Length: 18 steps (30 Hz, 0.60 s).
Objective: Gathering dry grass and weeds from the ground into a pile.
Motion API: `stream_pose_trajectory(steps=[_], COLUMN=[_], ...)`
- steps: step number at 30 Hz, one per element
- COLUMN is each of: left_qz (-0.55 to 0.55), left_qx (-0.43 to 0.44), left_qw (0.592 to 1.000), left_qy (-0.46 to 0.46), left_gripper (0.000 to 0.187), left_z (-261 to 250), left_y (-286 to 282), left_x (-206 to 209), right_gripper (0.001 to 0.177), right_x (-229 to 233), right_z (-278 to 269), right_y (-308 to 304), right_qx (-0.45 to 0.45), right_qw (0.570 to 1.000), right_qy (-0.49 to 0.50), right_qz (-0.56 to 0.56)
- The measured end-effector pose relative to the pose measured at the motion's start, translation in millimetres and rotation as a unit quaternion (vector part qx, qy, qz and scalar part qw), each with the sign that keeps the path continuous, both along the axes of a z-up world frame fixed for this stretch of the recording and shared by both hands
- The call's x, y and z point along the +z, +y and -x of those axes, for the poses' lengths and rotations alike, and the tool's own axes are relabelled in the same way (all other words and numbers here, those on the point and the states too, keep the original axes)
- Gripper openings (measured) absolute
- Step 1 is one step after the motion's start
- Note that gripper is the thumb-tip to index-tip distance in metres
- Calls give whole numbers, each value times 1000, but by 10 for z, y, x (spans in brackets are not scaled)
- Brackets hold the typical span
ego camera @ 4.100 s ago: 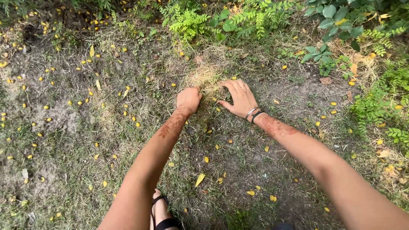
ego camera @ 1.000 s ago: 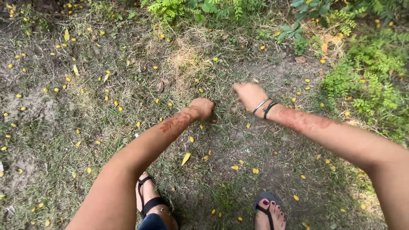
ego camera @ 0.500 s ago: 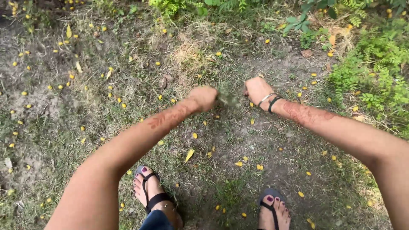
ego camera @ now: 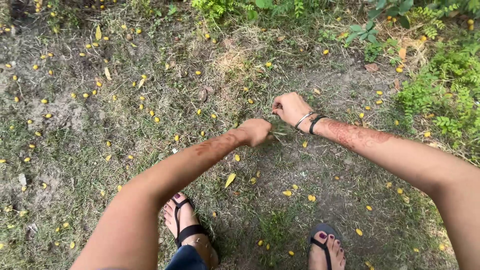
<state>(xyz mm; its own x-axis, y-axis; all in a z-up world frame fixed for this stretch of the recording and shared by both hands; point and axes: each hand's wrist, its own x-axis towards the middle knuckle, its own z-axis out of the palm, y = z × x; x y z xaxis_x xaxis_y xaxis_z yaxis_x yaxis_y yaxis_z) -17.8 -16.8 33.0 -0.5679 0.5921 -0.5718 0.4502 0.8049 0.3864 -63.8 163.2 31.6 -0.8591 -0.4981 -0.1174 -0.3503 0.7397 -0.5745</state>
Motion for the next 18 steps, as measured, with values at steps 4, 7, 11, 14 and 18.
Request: stream_pose_trajectory(steps=[4,7,11,14,18], left_qz=[-88,-130,-176,-46,161], left_qx=[79,187,182,180,136], left_qw=[991,959,967,979,973], left_qy=[-59,-168,30,90,98], left_gripper=[25,30,35,18,26], left_z=[61,18,504,892,766], left_y=[-582,-807,-1021,-1260,-1347], left_x=[-333,-446,-245,-367,-689], right_gripper=[9,10,11,11,14], right_x=[-10,-117,-178,-165,-258], right_z=[31,80,73,128,132], right_y=[-47,-92,-177,-264,-366], right_qx=[-3,10,23,30,53], right_qw=[1000,1000,999,999,998], right_qy=[-11,-17,-12,-5,16], right_qz=[-8,-13,-20,-40,-43])
